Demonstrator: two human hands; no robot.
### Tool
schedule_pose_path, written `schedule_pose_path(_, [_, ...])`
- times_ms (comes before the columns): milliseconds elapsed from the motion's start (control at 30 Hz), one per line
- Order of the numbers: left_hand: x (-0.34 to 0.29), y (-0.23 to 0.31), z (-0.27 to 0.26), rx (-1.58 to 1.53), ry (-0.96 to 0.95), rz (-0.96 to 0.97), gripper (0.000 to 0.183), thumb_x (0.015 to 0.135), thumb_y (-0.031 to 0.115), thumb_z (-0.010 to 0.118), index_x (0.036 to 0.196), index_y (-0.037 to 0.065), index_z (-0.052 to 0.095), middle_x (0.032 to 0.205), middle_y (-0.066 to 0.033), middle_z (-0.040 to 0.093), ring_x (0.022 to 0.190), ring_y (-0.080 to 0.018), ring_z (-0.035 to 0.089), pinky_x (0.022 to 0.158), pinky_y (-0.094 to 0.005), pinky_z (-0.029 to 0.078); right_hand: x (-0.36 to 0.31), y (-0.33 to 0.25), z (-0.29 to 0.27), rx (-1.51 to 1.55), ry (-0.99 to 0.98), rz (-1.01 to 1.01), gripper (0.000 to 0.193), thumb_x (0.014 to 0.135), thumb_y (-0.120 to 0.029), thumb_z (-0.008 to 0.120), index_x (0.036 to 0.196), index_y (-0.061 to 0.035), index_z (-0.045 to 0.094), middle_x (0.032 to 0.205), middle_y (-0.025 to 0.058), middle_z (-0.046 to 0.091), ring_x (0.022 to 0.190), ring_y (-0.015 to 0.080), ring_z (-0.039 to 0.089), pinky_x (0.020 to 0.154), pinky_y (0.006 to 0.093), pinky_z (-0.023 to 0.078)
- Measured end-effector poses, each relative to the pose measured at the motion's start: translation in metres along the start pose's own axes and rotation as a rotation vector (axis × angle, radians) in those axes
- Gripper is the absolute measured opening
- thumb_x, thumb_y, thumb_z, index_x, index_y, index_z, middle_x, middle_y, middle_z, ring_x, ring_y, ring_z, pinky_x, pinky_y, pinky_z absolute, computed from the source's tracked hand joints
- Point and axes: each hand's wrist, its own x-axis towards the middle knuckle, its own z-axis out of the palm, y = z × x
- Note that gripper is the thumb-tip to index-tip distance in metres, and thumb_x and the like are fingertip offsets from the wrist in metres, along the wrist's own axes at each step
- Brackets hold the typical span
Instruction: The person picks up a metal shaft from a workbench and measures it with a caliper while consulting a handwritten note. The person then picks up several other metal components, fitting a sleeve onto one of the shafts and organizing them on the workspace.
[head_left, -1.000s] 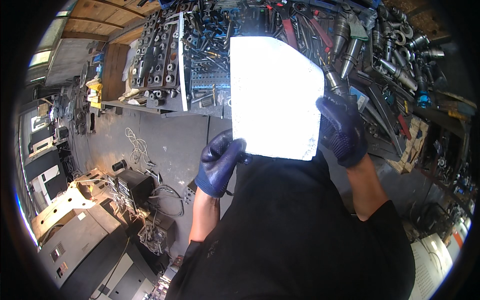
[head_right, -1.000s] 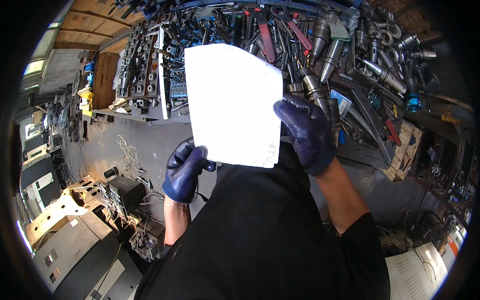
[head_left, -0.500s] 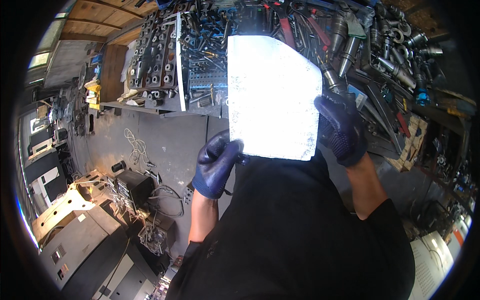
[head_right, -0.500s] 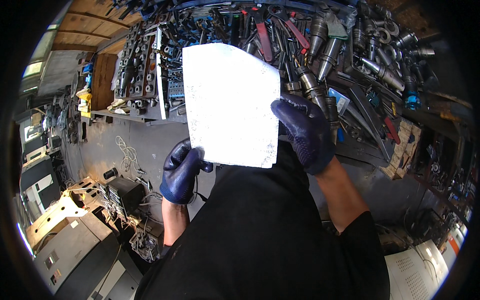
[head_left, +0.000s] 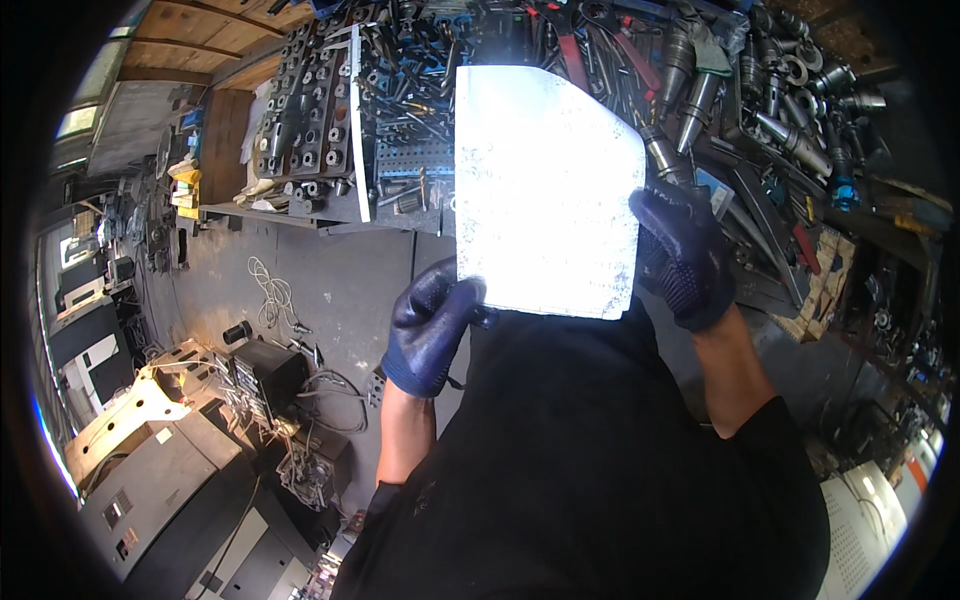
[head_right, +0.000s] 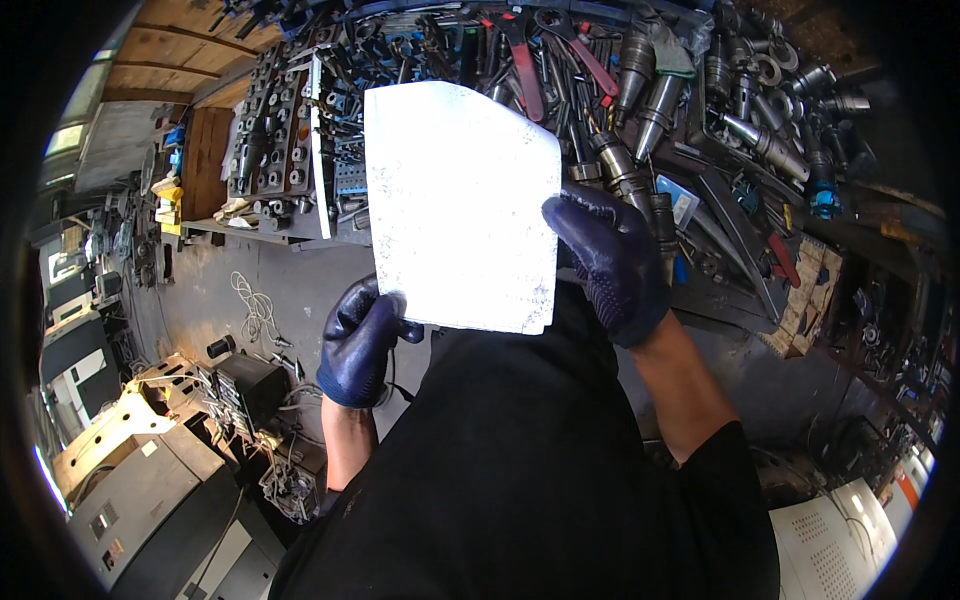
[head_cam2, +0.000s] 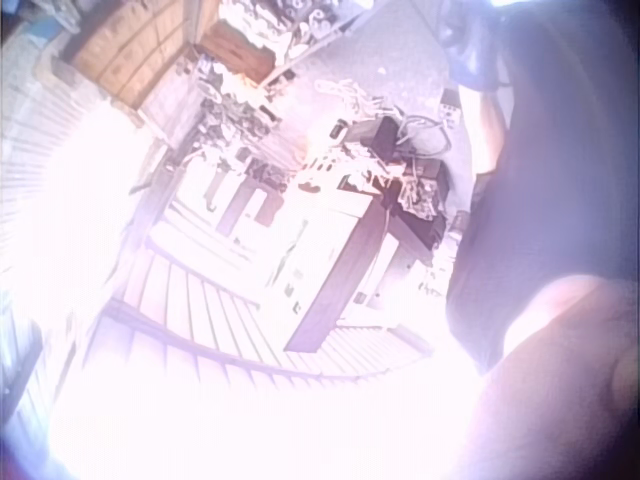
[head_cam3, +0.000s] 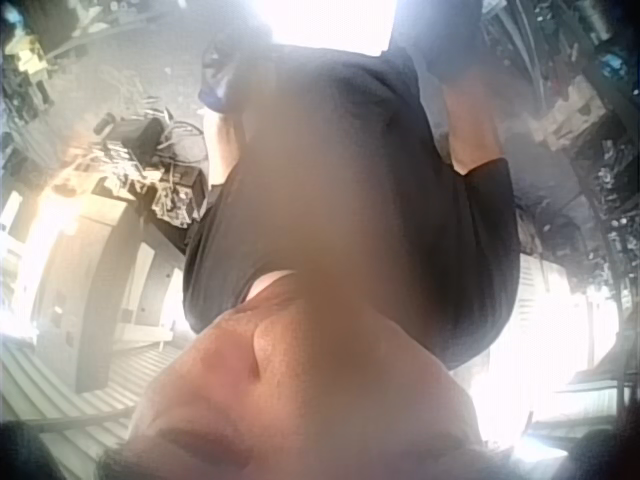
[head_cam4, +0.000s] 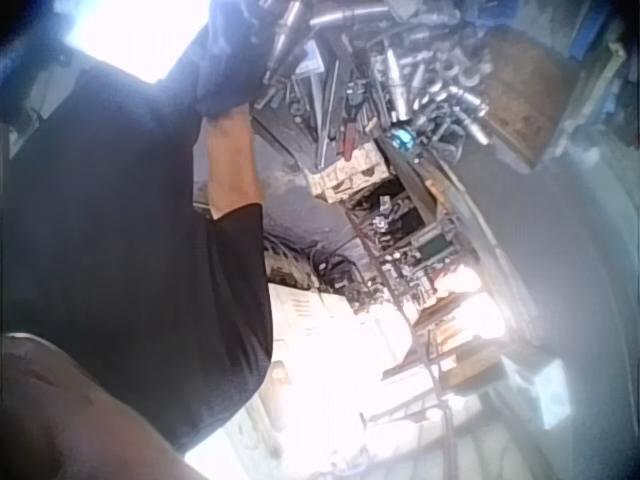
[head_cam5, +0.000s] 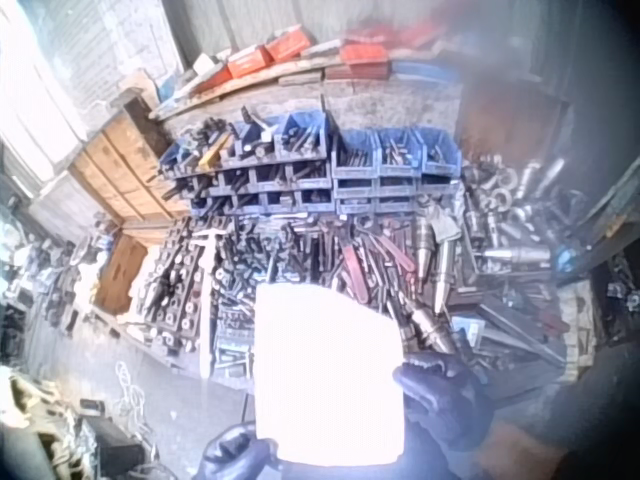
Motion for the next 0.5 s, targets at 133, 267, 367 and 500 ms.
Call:
schedule_pose_path(133, [0.0008,0.0021,0.0008,0.018,0.005,-0.002,0.028,0.097,0.004,0.057,0.123,-0.004,0.065,0.099,-0.0113,0.072,0.076,-0.0167,0.065,0.069,-0.0316,0.054,-0.0019,0.0124,-0.0013,0.128,0.005,0.007,0.040,0.104,-0.020,0.054,0.134,0.0048,0.055,0.132,0.0172,0.062,0.122,0.0251,0.062,0.107,0.0375,0.049])
schedule_pose_path(267, [0.0018,0.0029,0.0000,0.022,-0.013,0.014,0.028,0.097,0.005,0.057,0.122,-0.004,0.065,0.099,-0.0116,0.072,0.075,-0.0169,0.065,0.069,-0.0320,0.054,-0.0013,0.0089,-0.0011,0.096,0.018,0.018,0.040,0.104,-0.020,0.053,0.134,0.0051,0.054,0.132,0.0176,0.062,0.123,0.0254,0.062,0.108,0.0380,0.049])
schedule_pose_path(367, [0.0019,0.0039,0.0017,0.022,-0.015,0.019,0.028,0.097,0.005,0.056,0.123,-0.004,0.065,0.099,-0.0121,0.072,0.075,-0.0175,0.065,0.069,-0.0325,0.054,-0.0016,0.0063,-0.0028,0.087,0.015,0.029,0.040,0.104,-0.021,0.053,0.134,0.0053,0.054,0.132,0.0179,0.061,0.124,0.0256,0.061,0.109,0.0385,0.048])
schedule_pose_path(500, [0.0024,0.0037,0.0014,0.005,-0.046,0.030,0.030,0.097,0.004,0.056,0.125,-0.004,0.063,0.099,-0.0124,0.071,0.075,-0.0185,0.065,0.070,-0.0332,0.054,-0.0062,0.0096,-0.0045,0.135,0.049,0.074,0.042,0.104,-0.023,0.053,0.135,0.0052,0.054,0.132,0.0176,0.061,0.125,0.0262,0.060,0.110,0.0395,0.047])
